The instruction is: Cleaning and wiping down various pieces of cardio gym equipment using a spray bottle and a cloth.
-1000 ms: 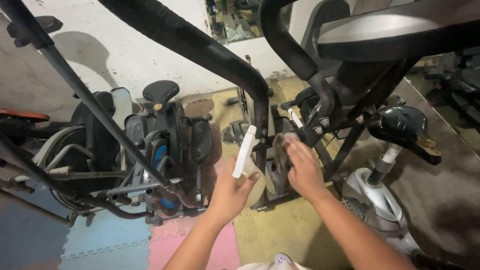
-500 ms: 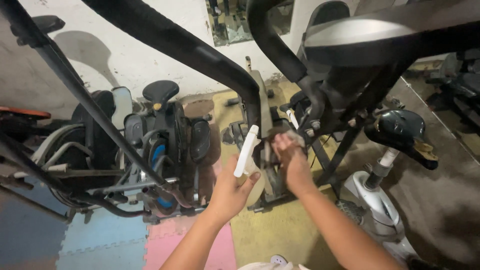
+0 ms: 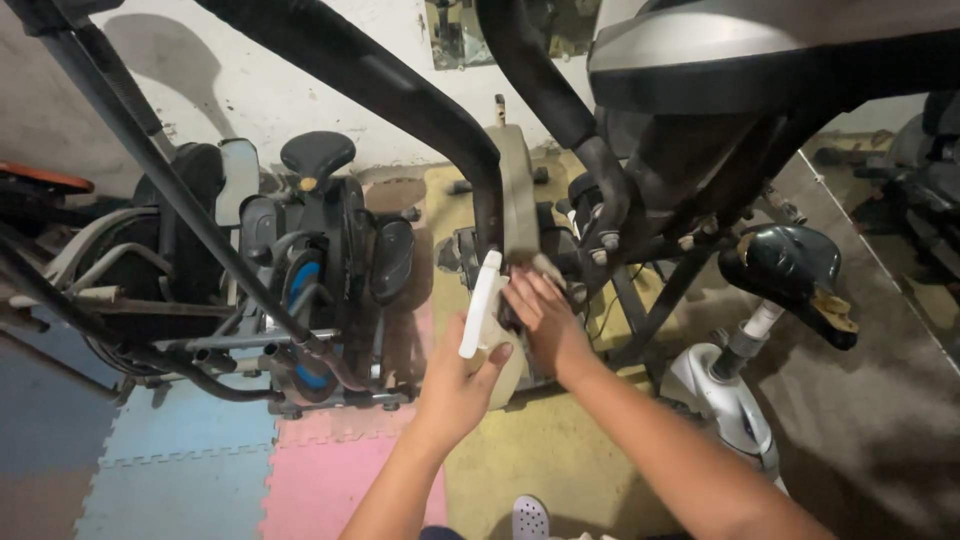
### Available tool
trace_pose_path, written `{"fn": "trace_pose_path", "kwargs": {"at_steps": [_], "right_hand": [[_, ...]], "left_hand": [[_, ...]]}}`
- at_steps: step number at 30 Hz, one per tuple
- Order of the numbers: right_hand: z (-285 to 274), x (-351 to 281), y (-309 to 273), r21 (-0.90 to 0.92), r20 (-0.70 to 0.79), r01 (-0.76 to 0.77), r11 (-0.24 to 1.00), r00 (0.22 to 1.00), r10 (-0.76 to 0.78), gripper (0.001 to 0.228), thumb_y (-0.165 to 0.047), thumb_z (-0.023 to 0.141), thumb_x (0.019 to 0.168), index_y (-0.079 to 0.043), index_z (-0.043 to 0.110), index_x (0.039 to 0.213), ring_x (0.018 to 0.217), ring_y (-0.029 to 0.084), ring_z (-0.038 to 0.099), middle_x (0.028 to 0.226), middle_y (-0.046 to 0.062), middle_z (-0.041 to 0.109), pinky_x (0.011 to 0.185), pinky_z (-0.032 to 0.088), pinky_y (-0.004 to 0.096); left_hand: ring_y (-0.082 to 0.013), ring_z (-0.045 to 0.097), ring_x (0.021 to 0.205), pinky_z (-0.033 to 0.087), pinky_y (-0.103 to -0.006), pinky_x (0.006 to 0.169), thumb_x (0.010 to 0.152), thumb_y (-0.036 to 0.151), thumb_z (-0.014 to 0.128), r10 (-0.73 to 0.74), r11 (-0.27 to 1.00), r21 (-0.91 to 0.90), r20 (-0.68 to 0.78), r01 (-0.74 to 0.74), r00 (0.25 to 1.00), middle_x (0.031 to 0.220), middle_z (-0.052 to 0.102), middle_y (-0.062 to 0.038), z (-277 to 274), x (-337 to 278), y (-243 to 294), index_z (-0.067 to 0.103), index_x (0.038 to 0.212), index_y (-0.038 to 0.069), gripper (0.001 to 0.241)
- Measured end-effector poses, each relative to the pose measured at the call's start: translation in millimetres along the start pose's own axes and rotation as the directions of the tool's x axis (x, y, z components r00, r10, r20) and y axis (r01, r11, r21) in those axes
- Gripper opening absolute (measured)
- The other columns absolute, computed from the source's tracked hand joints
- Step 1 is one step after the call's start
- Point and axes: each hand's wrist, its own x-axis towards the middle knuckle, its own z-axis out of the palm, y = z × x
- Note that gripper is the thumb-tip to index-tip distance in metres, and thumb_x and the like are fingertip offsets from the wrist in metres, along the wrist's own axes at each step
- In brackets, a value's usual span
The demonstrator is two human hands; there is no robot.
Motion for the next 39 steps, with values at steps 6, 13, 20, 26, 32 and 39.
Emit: {"fn": "trace_pose_path", "kwargs": {"at_steps": [6, 13, 20, 26, 32, 39], "right_hand": [[-35, -15, -8, 0.146, -0.052, 0.17, 0.975, 0.985, -0.164, 0.062, -0.007, 0.056, 0.082, -0.02, 0.062, 0.143, 0.136, 0.031, 0.056, 0.149, 0.002, 0.06, 0.112, 0.045, 0.044], [-19, 23, -37, -0.152, -0.323, -0.278, 0.948, 0.921, 0.218, 0.053, -0.012, 0.053, 0.096, -0.016, 0.058, 0.148, 0.127, 0.029, 0.054, 0.151, 0.006, 0.052, 0.103, 0.041, 0.04], [30, 18, -75, -0.028, -0.158, -0.354, 0.935, 0.925, 0.345, 0.054, -0.012, 0.071, 0.075, -0.002, 0.064, 0.128, 0.137, 0.039, 0.043, 0.148, 0.017, 0.048, 0.112, 0.037, 0.051], [26, -14, -108, 0.039, -0.134, -0.232, 0.972, 0.963, 0.235, 0.059, -0.028, 0.079, 0.074, -0.022, 0.068, 0.132, 0.124, 0.03, 0.056, 0.142, 0.003, 0.058, 0.102, 0.045, 0.044], [2, 6, -72, 0.034, -0.239, -0.517, 0.856, 0.827, 0.509, 0.055, -0.016, 0.063, 0.091, -0.014, 0.058, 0.146, 0.126, 0.039, 0.052, 0.14, 0.013, 0.054, 0.108, 0.043, 0.049], [-11, 35, -13, -0.285, -0.1, -0.384, 0.878, 0.923, 0.371, 0.072, -0.028, 0.062, 0.089, -0.022, 0.043, 0.158, 0.139, 0.03, 0.042, 0.152, 0.005, 0.048, 0.108, 0.041, 0.044]], "left_hand": [[-0.0548, 0.065, 0.106, 0.053, -0.0564, 0.085, 0.09, 0.03, 0.075, -0.037, 0.999, 0.013, 0.01, 0.037, 0.999, 0.103, 0.068, -0.029, -7, -1, -30, 0.055, 0.119, 0.005, 0.043], [-0.059, 0.061, 0.106, 0.051, -0.0612, 0.081, 0.088, 0.03, 0.075, 0.016, 0.998, 0.054, 0.089, -0.021, 0.996, 0.103, 0.067, -0.033, -42, 7, -22, 0.055, 0.119, 0.007, 0.043], [-0.0572, 0.065, 0.101, 0.054, -0.0573, 0.08, 0.088, 0.027, 0.076, 0.078, 0.996, 0.035, 0.133, -0.083, 0.988, 0.098, 0.07, -0.032, -72, 16, -24, 0.058, 0.117, 0.003, 0.041], [-0.0593, 0.062, 0.107, 0.052, -0.0602, 0.082, 0.087, 0.022, 0.076, 0.135, 0.991, -0.038, 0.179, -0.13, 0.975, 0.105, 0.068, -0.036, -78, 13, -29, 0.056, 0.121, 0.001, 0.044], [-0.0535, 0.065, 0.111, 0.054, -0.0576, 0.089, 0.089, 0.022, 0.075, 0.157, 0.987, -0.044, 0.166, -0.152, 0.973, 0.112, 0.07, -0.031, -78, 14, -24, 0.057, 0.123, -0.001, 0.044], [-0.0526, 0.065, 0.109, 0.055, -0.0572, 0.087, 0.089, 0.024, 0.074, 0.091, 0.996, 0.008, 0.198, -0.094, 0.976, 0.11, 0.071, -0.029, -54, 19, -29, 0.057, 0.122, 0.002, 0.044]]}}
